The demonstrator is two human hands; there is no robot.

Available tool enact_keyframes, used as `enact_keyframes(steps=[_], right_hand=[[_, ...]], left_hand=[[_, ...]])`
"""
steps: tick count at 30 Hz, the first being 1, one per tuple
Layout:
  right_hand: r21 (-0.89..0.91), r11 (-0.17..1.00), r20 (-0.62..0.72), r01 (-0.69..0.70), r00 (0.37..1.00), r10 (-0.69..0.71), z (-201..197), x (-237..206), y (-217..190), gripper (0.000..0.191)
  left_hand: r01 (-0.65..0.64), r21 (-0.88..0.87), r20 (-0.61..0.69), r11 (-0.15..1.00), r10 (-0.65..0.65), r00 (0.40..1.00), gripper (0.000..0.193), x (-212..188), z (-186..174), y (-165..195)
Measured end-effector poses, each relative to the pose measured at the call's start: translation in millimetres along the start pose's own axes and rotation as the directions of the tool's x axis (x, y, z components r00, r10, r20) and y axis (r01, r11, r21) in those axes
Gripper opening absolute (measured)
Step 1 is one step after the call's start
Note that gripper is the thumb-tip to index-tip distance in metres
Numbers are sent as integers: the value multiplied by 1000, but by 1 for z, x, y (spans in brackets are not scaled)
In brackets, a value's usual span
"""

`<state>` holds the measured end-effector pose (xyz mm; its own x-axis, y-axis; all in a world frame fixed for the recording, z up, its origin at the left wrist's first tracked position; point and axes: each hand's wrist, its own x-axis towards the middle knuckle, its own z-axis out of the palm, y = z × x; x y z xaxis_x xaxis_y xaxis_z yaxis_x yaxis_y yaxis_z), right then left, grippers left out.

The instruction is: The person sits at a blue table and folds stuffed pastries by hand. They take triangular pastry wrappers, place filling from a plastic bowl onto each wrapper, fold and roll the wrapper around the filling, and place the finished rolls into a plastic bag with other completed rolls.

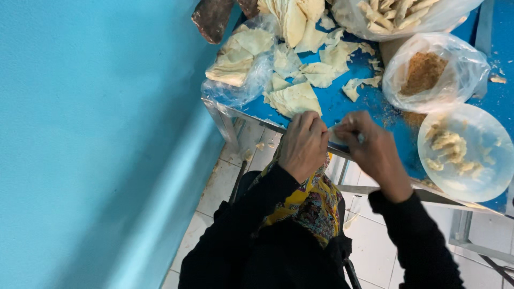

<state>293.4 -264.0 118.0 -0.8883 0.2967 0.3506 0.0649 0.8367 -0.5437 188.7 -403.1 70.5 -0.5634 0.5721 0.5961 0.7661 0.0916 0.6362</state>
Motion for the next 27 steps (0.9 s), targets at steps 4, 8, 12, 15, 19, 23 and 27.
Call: enact_keyframes(steps=[4,8,12,15,19,23,27], right_hand=[[-321,937,-77,139,982,-172,3,-22,-9,27],[-314,949,-154,22,985,-74,-8,-36,-13,30],[-242,965,-182,-103,982,59,-18,-40,-7,31],[-262,958,-164,-117,984,75,-19,-34,0,27],[-339,935,-94,-107,992,80,-21,-29,3,30],[-229,962,-55,-152,988,144,-29,-29,-2,33],[-29,997,-37,-78,996,77,-33,-24,-11,36]], left_hand=[[14,8,15,1000,-14,1000,17,-2,3,1],[-9,51,22,999,7,1000,15,-4,6,3],[-37,78,31,996,35,999,14,-7,11,8],[-33,-1,53,999,33,998,12,-8,17,14],[8,-136,106,991,6,994,7,-10,19,18],[-25,-204,83,979,43,996,15,-14,18,20],[-39,-184,131,982,63,989,20,-15,18,16]])
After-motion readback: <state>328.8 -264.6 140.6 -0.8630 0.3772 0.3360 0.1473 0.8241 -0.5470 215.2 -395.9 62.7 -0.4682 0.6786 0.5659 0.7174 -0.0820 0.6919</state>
